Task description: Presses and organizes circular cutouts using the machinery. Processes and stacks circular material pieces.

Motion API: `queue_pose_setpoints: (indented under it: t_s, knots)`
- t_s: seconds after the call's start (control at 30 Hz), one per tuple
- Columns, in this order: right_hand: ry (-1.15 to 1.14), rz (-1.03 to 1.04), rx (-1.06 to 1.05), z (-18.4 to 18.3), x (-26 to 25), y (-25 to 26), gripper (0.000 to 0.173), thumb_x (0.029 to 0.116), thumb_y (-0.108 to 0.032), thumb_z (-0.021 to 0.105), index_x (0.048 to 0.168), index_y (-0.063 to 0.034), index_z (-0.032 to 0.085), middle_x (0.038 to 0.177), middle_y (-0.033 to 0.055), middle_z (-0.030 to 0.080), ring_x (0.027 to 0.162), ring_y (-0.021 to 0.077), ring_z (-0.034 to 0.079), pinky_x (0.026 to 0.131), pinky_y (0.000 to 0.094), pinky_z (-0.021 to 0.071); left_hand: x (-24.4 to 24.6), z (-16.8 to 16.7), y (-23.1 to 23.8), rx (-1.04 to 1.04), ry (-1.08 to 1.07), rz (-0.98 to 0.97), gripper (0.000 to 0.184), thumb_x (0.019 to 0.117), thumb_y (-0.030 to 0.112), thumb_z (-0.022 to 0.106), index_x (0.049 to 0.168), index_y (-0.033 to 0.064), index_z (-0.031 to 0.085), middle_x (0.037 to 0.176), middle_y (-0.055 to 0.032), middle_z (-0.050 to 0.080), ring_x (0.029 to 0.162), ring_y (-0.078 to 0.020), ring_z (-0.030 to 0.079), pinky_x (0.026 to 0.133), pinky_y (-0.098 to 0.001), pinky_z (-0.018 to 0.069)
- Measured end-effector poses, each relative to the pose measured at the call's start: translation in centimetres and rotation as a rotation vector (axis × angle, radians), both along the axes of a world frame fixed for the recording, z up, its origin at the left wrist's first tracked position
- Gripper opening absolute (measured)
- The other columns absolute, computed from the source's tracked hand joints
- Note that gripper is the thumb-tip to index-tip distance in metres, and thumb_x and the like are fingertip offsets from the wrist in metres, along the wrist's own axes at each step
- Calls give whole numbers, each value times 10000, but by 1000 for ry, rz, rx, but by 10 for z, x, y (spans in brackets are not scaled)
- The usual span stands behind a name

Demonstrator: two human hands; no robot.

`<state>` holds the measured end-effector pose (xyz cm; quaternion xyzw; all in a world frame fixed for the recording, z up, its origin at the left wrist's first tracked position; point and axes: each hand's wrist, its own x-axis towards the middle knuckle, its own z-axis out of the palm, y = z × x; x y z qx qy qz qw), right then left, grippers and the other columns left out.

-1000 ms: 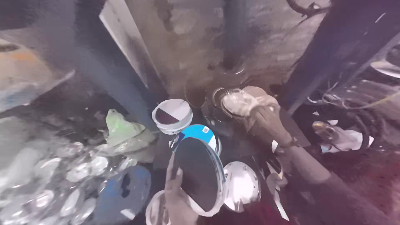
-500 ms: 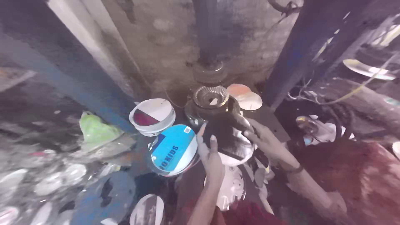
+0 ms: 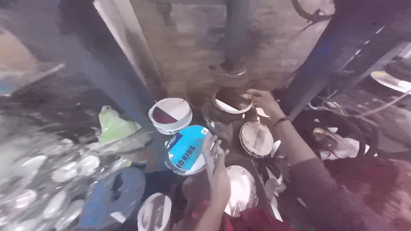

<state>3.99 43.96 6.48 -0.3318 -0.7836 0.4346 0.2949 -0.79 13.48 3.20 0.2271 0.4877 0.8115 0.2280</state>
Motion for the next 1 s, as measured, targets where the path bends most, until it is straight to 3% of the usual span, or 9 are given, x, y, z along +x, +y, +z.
queue_pose_setpoints:
  t_s: [0.13, 0.23, 0.4, 0.5, 0.6, 0.67, 0.73, 0.87, 1.0]
  knots:
    - [-91, -30, -35, 13, -16, -2, 246, 1007, -99, 605, 1213, 16, 676, 1029, 151, 684, 764, 153, 634, 724, 342, 562, -2, -9, -21, -27, 1, 2, 548, 1017, 91, 402, 1528, -26, 241, 1445, -109, 461, 1158, -113, 604, 908, -298, 558]
    - [-86, -55, -37, 14, -16, -3, 245, 1024, -138, 599, 1191, 18, 689, 1055, 166, 692, 818, 188, 673, 769, 374, 588, -5, -12, -28, -5, 10, -2, 534, 1023, 135, 407, 1508, -21, 248, 1423, -75, 477, 1151, -116, 610, 919, -321, 563]
    - [-48, -244, 262, 12, 64, -33, 284, 1068, -118, 484, 1216, 21, 683, 1069, 195, 706, 764, 230, 665, 691, 430, 570, -12, -20, -60, 11, 49, 30, 546, 1045, 246, 495, 1496, 11, 297, 1365, 8, 553, 1100, -91, 640, 883, -292, 580]
    - [-5, -229, 345, -2, 136, -81, 256, 1046, -103, 513, 1185, 18, 690, 957, 132, 698, 686, 147, 600, 623, 357, 530, -16, -38, -94, -11, 56, -35, 302, 1060, 147, 425, 1345, 146, 524, 1176, 78, 692, 1026, -92, 681, 855, -282, 587]
    - [20, -58, 149, -16, 178, -147, 257, 1006, -118, 490, 1132, -34, 697, 891, -71, 685, 604, -73, 521, 533, 125, 453, -19, -58, -118, -99, 135, -241, 271, 1072, 204, 440, 1234, 246, 654, 1074, 102, 724, 954, -60, 690, 841, -256, 583]
    - [-64, 202, -31, -32, 188, -179, 253, 1029, -107, 487, 1121, -18, 705, 888, -65, 699, 597, -83, 542, 533, 111, 478, -19, -73, -123, -192, 209, -423, 280, 1070, 248, 458, 1232, 156, 666, 1081, 58, 722, 958, -61, 687, 858, -268, 583]
    - [-249, 431, -110, -52, 180, -202, 279, 1051, -121, 471, 1131, 12, 703, 892, 6, 703, 643, -26, 606, 598, 158, 539, -18, -82, -120, -343, 310, -574, 328, 1057, 146, 422, 1241, -42, 619, 1105, -42, 698, 982, -65, 670, 893, -269, 567]
    - [-440, 346, 102, -107, 125, -243, 274, 1021, -87, 528, 1176, 29, 721, 1128, 238, 716, 1073, 388, 684, 969, 561, 513, -17, -103, -99, -644, 526, -508, 336, 1030, 102, 442, 1275, -49, 617, 1204, -163, 678, 1035, -165, 668, 917, -345, 543]
    - [-506, 185, 443, -165, 80, -243, 405, 1012, -391, 582, 1338, -166, 669, 1351, 133, 630, 1225, 393, 591, 953, 691, 426, -24, -118, -88, -716, 569, -351, 309, 1018, 73, 472, 1268, -44, 611, 1190, -193, 662, 1033, -210, 669, 910, -357, 552]
